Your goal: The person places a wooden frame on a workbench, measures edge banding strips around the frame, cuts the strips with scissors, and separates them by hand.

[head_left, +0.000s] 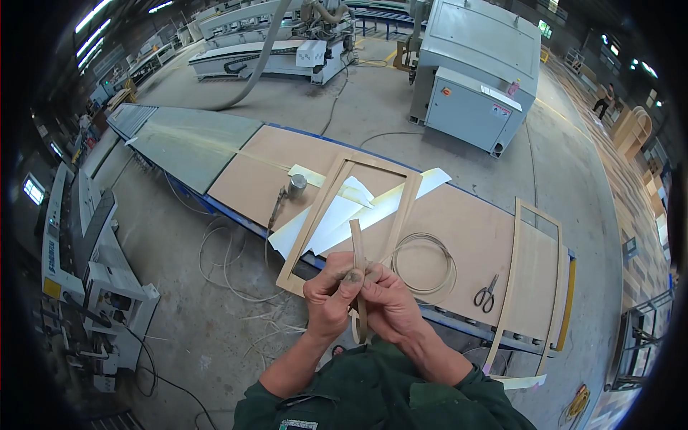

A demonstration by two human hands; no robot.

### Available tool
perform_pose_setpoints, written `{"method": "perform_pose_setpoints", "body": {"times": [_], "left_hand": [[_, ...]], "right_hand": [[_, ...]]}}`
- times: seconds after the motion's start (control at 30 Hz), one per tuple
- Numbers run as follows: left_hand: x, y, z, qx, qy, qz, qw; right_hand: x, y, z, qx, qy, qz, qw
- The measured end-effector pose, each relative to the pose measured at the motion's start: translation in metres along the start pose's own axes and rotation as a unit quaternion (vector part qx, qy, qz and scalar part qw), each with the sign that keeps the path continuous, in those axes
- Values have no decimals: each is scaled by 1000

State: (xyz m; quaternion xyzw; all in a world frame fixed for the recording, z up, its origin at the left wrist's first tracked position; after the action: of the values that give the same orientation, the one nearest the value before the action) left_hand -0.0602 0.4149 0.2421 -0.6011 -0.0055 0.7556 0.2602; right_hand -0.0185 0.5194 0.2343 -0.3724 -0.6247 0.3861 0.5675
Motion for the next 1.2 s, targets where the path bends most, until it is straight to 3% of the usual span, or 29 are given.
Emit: {"method": "perform_pose_setpoints", "body": {"times": [0.1, 0.2, 0.3, 0.37, 0.4, 0.43, 0.47, 0.53, 0.57, 0.63, 0.67, 0.73, 0.9, 0.97, 1.13, 1.2], "left_hand": [[-4, 1, 2, -6, -41, 35, 999], [-14, 2, 7, -5, -125, 122, 985], [-19, 1, 8, -4, -125, 194, 973], [-21, -5, 5, 7, -42, 226, 973], [-18, -13, 5, 10, -44, 173, 984], [-14, -20, 5, 14, -48, 119, 992], [-11, -20, 2, 10, -49, 168, 985], [-14, -12, 2, 30, -83, 259, 962], [-7, -11, -2, 11, -19, 202, 979], [1, -1, -5, 35, 8, 233, 972], [-8, 0, -7, 16, -79, 274, 958], [-17, 6, -10, 14, -114, 292, 949], [-30, 23, -21, 36, -159, 340, 926], [-28, 29, -28, 90, -59, 368, 923], [-40, 19, -35, 204, -22, 307, 929], [-48, 7, -34, 255, -1, 252, 933]], "right_hand": [[1, -1, -1, 14, 0, 6, 1000], [6, -8, -3, -16, -71, -49, 996], [14, -4, -3, -20, 19, -290, 957], [17, -7, 1, 9, 58, -171, 984], [17, -9, 9, -42, 106, -113, 987], [25, -21, 15, -12, 120, -111, 986], [38, -35, 22, 17, 135, -108, 985], [57, -47, 32, -30, 175, -32, 984], [69, -56, 37, -7, 196, -28, 980], [95, -71, 46, 32, 230, -18, 972], [108, -77, 51, 51, 243, -15, 969], [130, -92, 60, 58, 260, -20, 964], [188, -96, 86, 136, 247, 10, 959], [208, -97, 92, 162, 238, 16, 958], [212, -103, 122, 165, 179, 26, 970], [214, -97, 137, 119, 159, 0, 980]]}}
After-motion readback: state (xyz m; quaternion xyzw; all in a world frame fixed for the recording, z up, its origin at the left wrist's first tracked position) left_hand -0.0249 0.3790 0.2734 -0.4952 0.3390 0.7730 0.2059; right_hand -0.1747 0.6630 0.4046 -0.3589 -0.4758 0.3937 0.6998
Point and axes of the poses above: each hand's wrist, its own z-axis towards the middle knuckle, its own y-axis out of the back of the hand, x = y × z, the point moved 4 cm from there along z, towards the middle knuckle, and after that the axes turned 5 degrees about z, right-handed, at the moved point
